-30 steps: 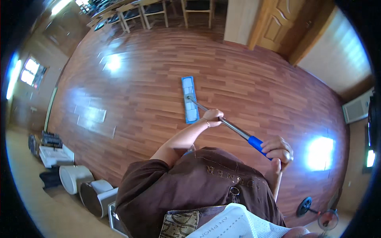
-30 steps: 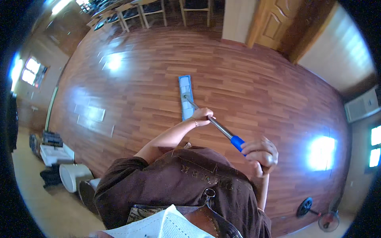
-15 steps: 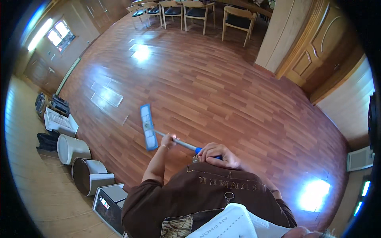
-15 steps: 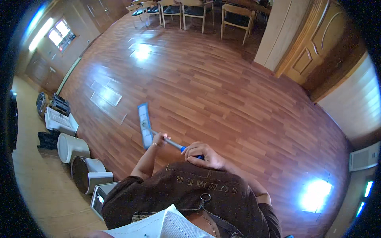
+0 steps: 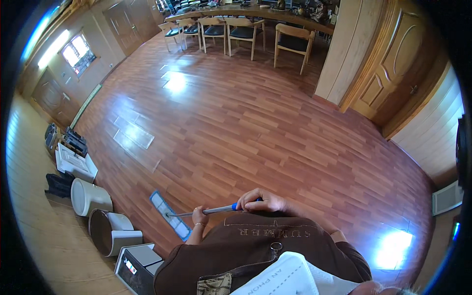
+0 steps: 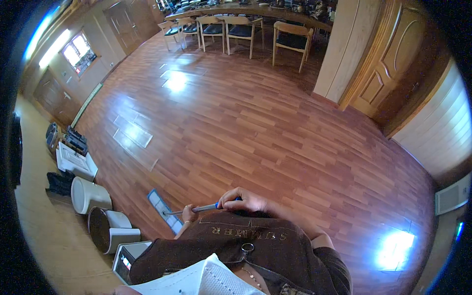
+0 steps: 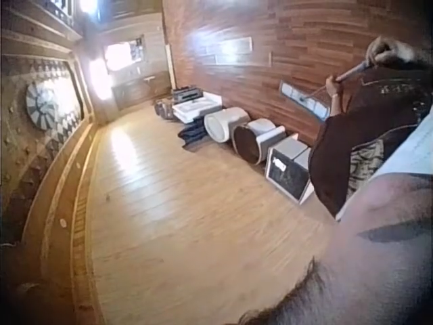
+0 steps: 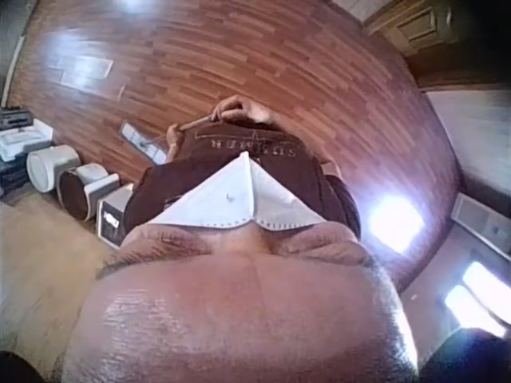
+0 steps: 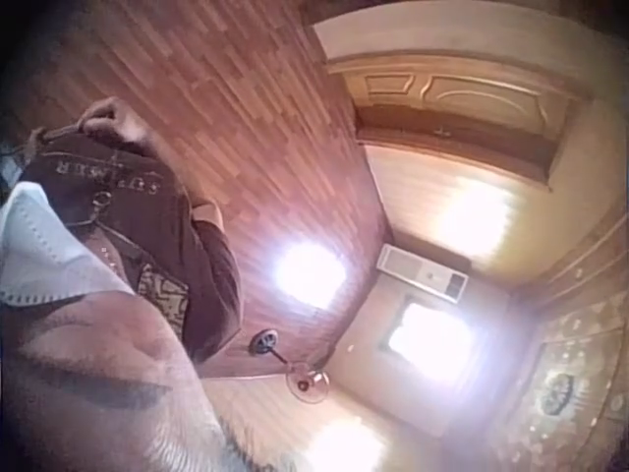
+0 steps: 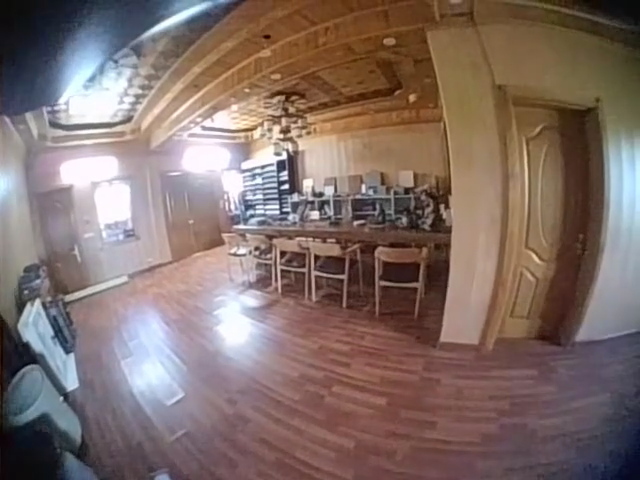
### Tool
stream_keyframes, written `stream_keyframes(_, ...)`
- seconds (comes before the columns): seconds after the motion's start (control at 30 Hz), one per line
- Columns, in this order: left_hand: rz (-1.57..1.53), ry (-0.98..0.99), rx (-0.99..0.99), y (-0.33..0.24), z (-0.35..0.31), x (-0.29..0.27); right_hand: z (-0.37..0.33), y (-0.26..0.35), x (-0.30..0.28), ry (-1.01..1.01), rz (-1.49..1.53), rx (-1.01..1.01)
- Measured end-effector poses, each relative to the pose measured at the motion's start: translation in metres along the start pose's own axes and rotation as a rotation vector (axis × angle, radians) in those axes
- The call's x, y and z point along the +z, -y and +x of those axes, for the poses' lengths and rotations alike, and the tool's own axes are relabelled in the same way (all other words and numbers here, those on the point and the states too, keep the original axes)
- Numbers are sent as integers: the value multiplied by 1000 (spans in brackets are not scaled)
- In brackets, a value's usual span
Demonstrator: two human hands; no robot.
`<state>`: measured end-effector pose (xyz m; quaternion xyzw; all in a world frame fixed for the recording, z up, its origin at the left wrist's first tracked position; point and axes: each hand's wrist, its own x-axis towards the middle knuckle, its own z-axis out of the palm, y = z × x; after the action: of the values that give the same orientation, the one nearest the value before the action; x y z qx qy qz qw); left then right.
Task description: Mopping a wooden floor in a large room using a flat mop.
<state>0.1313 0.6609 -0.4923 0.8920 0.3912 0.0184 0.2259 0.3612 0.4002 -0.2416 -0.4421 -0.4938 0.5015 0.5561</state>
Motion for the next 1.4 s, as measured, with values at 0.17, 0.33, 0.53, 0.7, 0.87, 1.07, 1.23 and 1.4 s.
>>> stream_keyframes(0.17, -18, 34, 104, 1, 34, -15, 14, 9, 2, -195, 71, 44)
stream_keyframes(0.33, -29, -3, 188, -21, 94, -20, 29, 24, -3, -322, 12, 0)
stream_keyframes(0.53, 198, -199, 547, -34, 178, 1, 40, 12, 6, -456, -76, -8)
stream_keyframes(0.7, -35, -75, 394, -90, 215, 22, 37, 21, 9, -568, -173, -53)
stream_keyframes(0.87, -107, -65, 654, -165, 221, 35, 24, 67, 13, -673, -361, -80)
stream_keyframes(1.07, -319, 36, 978, -235, 185, 18, 27, 140, 41, -625, -618, -253)
stream_keyframes(1.23, -439, 230, 1194, -262, 133, -23, 55, 157, 58, -360, -686, -528)
stream_keyframes(1.4, -578, 451, 1214, -258, 93, -41, 83, 155, 67, -168, -739, -576)
